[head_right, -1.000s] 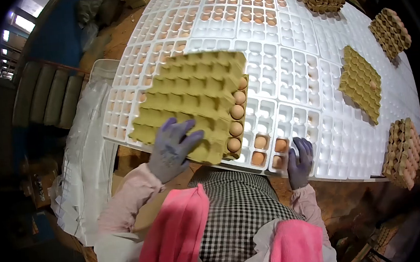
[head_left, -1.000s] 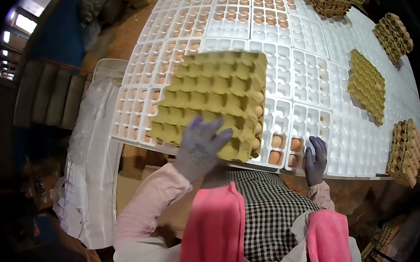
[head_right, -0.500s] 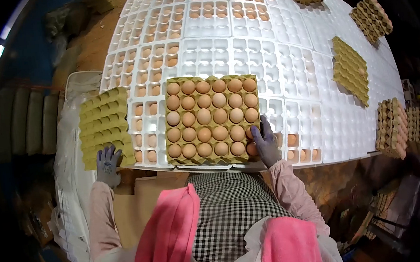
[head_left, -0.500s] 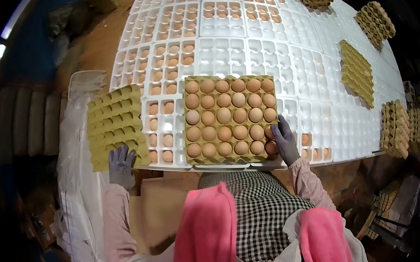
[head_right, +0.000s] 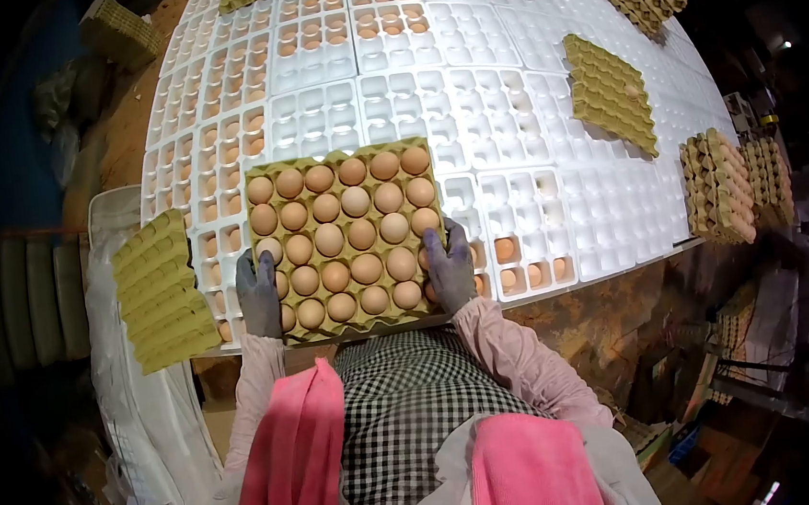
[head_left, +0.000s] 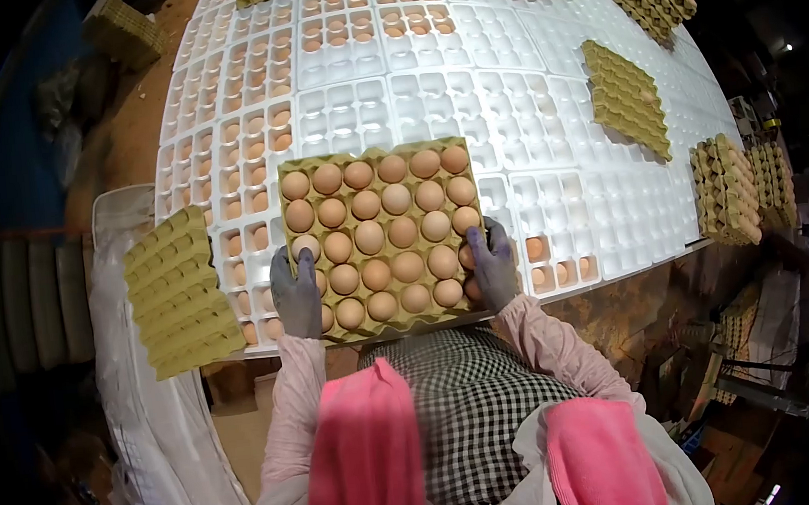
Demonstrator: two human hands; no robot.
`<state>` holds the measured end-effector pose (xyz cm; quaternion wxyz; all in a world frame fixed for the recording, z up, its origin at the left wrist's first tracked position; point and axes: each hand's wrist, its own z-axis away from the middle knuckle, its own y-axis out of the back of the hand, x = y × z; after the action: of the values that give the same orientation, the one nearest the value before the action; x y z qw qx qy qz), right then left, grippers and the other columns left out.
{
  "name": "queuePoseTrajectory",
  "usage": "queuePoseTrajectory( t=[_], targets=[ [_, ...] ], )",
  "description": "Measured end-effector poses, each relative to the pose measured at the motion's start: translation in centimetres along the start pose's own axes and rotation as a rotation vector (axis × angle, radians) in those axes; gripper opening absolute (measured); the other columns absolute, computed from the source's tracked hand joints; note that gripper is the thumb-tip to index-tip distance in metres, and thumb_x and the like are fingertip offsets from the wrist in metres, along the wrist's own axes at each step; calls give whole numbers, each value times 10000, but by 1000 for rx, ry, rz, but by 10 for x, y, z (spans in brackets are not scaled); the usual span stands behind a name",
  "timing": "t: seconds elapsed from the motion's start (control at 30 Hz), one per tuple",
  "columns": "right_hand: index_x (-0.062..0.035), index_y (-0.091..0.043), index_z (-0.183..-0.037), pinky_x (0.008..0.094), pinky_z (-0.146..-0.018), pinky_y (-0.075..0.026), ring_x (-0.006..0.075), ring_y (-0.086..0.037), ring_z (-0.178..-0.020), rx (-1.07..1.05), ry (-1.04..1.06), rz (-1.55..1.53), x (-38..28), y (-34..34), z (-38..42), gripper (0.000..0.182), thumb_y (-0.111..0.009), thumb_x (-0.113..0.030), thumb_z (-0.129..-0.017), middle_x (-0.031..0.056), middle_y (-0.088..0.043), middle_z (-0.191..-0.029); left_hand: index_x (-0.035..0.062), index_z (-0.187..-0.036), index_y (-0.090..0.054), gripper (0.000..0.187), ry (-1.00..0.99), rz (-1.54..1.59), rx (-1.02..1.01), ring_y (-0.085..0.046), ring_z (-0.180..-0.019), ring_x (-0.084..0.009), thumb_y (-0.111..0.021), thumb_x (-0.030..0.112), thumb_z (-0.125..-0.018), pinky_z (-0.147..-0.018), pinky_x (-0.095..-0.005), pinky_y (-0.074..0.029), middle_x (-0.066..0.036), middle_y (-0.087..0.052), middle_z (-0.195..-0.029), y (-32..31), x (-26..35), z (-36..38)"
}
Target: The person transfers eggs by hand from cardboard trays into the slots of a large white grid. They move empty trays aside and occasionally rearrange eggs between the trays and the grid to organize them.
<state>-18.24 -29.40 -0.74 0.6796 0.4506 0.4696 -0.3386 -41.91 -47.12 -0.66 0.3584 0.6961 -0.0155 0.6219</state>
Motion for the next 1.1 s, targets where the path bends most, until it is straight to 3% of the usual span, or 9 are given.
queuePoseTrajectory(
  t=[0.1,0.23,0.4,0.53,0.6,0.73,0.87,1.0,1.1],
  targets=[
    [37,-563,-1209,314,-833,-484,153,-575,-941,16,4,-126,-25,62,-8,407,-556,-316,-1008,96,-645,-1052,-66,-1216,-540,364,-234,-62,-96,-561,-1043,-374,-549,219,-990,-923,-425,-444,-239,-582,-1153,-18,58,23],
    [34,-568,-1212,315,-812,-496,169,-591,-919,80,45,-184,-9,153,-51,419,-544,-335,-1013,96,-653,-1053,-56,-1251,-528,366,-385,-78,-225,-605,-971,-367,-550,188,-979,-883,-435,-489,-233,-584,-1157,-96,84,38],
    [44,-605,-1188,344,-835,-493,217,-622,-934,88,-83,63,51,210,-89,423,-554,-331,-1001,170,-681,-1005,-5,-1308,-539,397,15,-23,-367,-654,-997,-342,-555,147,-941,-895,-403,-509,-218,-645,-1175,-174,98,57],
    [-6,-623,-1235,350,-853,-517,252,-663,-979,-123,69,137,51,245,-77,415,-600,-322,-966,185,-679,-1123,20,-1234,-601,353,-108,-77,-270,-650,-985,-337,-617,131,-900,-893,-406,-511,-193,-649,-1118,-154,109,78],
    [-17,-633,-1221,362,-857,-532,269,-672,-987,-139,139,298,33,268,-65,400,-646,-293,-930,189,-673,-1142,53,-1176,-624,371,-481,-312,-377,-629,-998,-347,-686,107,-814,-895,-428,-508,-158,-636,-1137,-132,123,88],
    [-145,-685,-1079,408,-834,-553,301,-661,-955,-362,655,795,33,279,-33,345,-773,-192,-749,92,-675,-1120,90,-1115,-646,394,-721,-684,-491,-604,-1049,-340,-739,131,-734,-915,-416,-493,-143,-658,-1120,-138,125,114],
    [-138,-633,-1172,350,-853,-537,261,-642,-983,-461,428,459,50,290,-52,391,-745,-202,-803,75,-658,-1089,57,-1197,-582,483,-484,-379,-417,-618,-1054,-274,-743,144,-750,-919,-399,-519,-111,-623,-1154,-139,96,110],
    [-18,-630,-1118,321,-847,-524,154,-608,-997,-255,-181,-502,62,305,-68,301,-614,-254,-932,28,-628,-1070,32,-1143,-598,331,265,828,-269,-626,-1026,-204,-658,232,-886,-861,-335,-554,-64,-625,-1059,-135,115,121],
    [-109,-619,-1212,332,-860,-529,226,-659,-977,-422,459,432,38,281,-86,378,-668,-251,-865,92,-651,-1143,76,-1156,-606,316,22,-44,-668,-657,-961,-219,-675,241,-896,-804,-347,-555,-53,-640,-1047,-158,128,109]
  ],
)
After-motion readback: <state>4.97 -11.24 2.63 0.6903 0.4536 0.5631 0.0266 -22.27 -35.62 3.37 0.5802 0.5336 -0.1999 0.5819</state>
